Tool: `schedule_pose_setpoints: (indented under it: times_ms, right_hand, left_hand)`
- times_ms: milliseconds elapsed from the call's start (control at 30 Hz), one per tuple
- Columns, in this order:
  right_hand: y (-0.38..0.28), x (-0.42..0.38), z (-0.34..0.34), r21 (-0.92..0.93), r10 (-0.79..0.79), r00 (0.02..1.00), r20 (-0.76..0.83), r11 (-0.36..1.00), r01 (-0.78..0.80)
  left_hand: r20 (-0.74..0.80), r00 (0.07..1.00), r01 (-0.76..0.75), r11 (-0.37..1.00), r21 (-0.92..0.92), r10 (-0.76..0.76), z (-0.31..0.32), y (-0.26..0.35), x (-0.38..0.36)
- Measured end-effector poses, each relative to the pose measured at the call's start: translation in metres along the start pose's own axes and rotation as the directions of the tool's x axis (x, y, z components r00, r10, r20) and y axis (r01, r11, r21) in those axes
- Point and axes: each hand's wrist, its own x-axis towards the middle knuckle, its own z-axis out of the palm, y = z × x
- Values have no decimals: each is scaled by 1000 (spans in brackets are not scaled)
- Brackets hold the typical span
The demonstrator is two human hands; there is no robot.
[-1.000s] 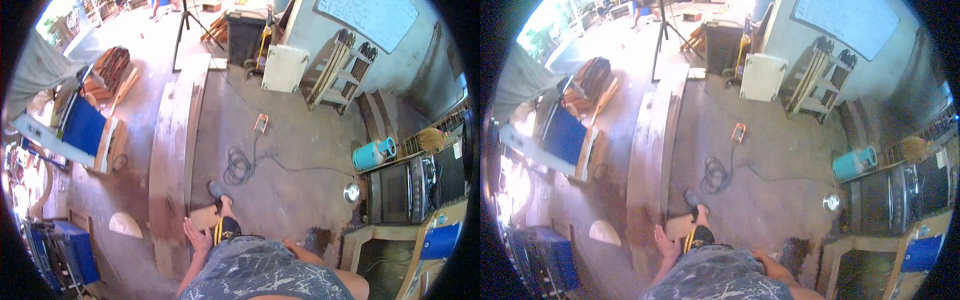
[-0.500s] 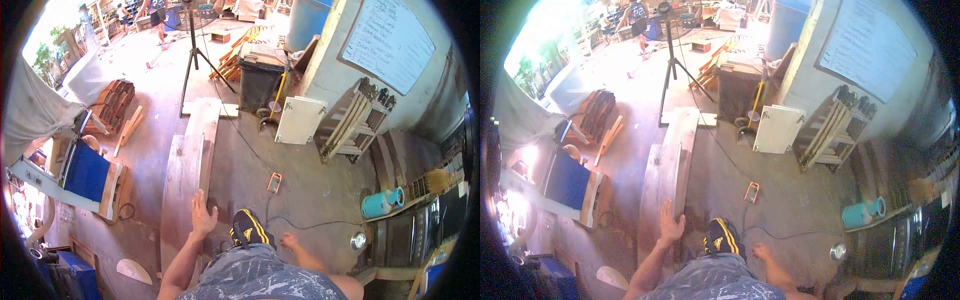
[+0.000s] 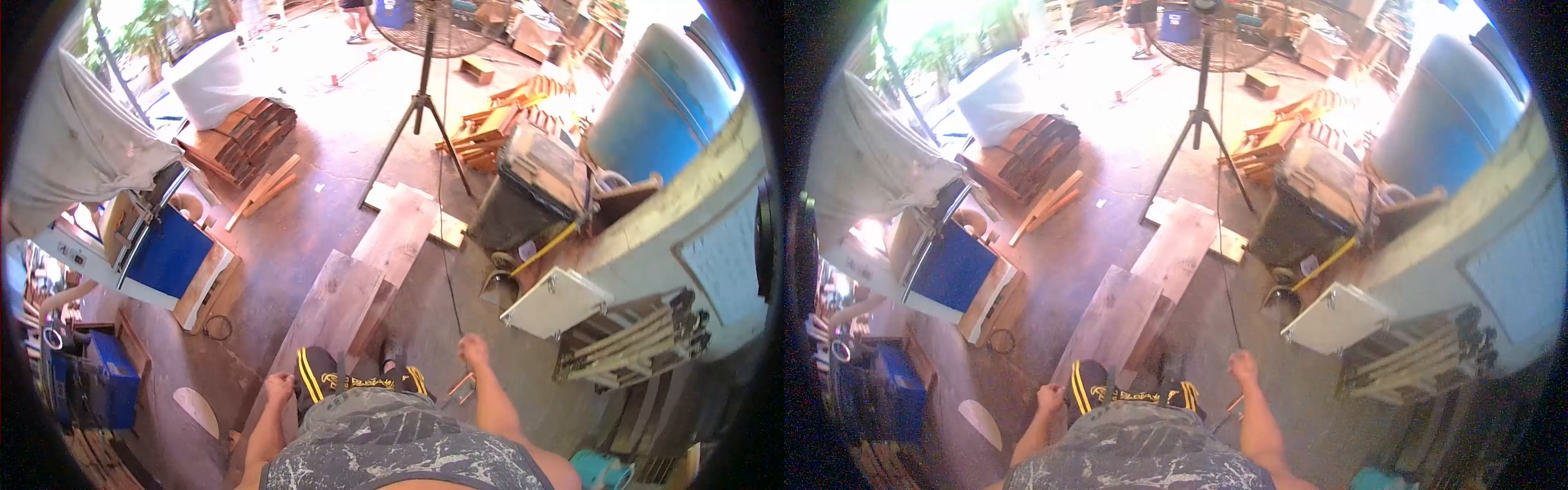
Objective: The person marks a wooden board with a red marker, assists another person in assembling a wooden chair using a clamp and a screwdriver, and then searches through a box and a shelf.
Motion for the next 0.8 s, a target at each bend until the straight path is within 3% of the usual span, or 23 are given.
schedule_pose_setpoints:
  times_ms: [67, 100, 167, 233, 267, 333, 400, 467, 533, 567, 633, 667, 700, 733, 767, 800]
  right_hand:
    - [-89, 32, -5, 21, -215, 974, -68, 976, 216]
    - [-103, 52, -3, 5, -227, 972, -63, 974, 228]
    - [-143, 102, 13, -221, -535, 840, -94, 833, 507]
    - [-171, 132, 41, -344, -608, 794, 2, 745, 572]
    - [-178, 140, 63, -439, -649, 755, 90, 655, 615]
    - [-193, 142, 111, -403, -601, 775, 197, 671, 622]
    - [-243, 113, 159, -246, -279, 887, 368, 891, 383]
    - [-272, 128, 213, -129, -118, 874, 471, 971, 200]
    - [-328, 149, 276, -51, -93, 867, 490, 989, 136]
    - [-358, 157, 307, 9, -55, 851, 523, 998, 60]
    - [-423, 185, 377, -20, -63, 850, 523, 996, 86]
    - [-456, 203, 412, -82, -41, 853, 520, 992, 98]
    - [-491, 223, 445, -141, -22, 858, 513, 984, 110]
    - [-509, 242, 470, -212, -122, 856, 503, 942, 259]
    - [-523, 254, 479, -239, -112, 866, 487, 937, 255]
    - [-545, 271, 493, -391, -284, 824, 491, 773, 499]
  left_hand:
    - [-8, 995, 93, 991, -99, -95, 0, -13, 17]
    - [-58, 988, 139, 990, -28, -140, 5, -22, 25]
    - [-112, 975, 193, 981, 15, -190, 18, -23, 46]
    - [-27, 966, 256, 967, -15, -256, 32, -17, 71]
    - [41, 965, 260, 965, 9, -260, 82, -67, 110]
    - [178, 948, 259, 964, 58, -266, 144, -122, 173]
    - [225, 940, 250, 967, 57, -256, 135, -88, 209]
    - [255, 948, 184, 981, 55, -192, 120, -52, 279]
    - [300, 951, 36, 988, 148, -80, 94, -18, 369]
    - [428, 903, -190, 923, 336, 31, 76, -1, 416]
    - [406, 898, 146, 986, 86, -169, 7, 62, 496]
    - [353, 913, 229, 973, -29, -205, -4, 59, 559]
    - [240, 948, 235, 969, -81, -210, -31, 79, 603]
    - [186, 960, 210, 978, 10, -208, -55, 85, 647]
    - [126, 971, 197, 977, 77, -205, -70, 100, 687]
    - [129, 973, 187, 981, 48, -192, -95, 135, 724]
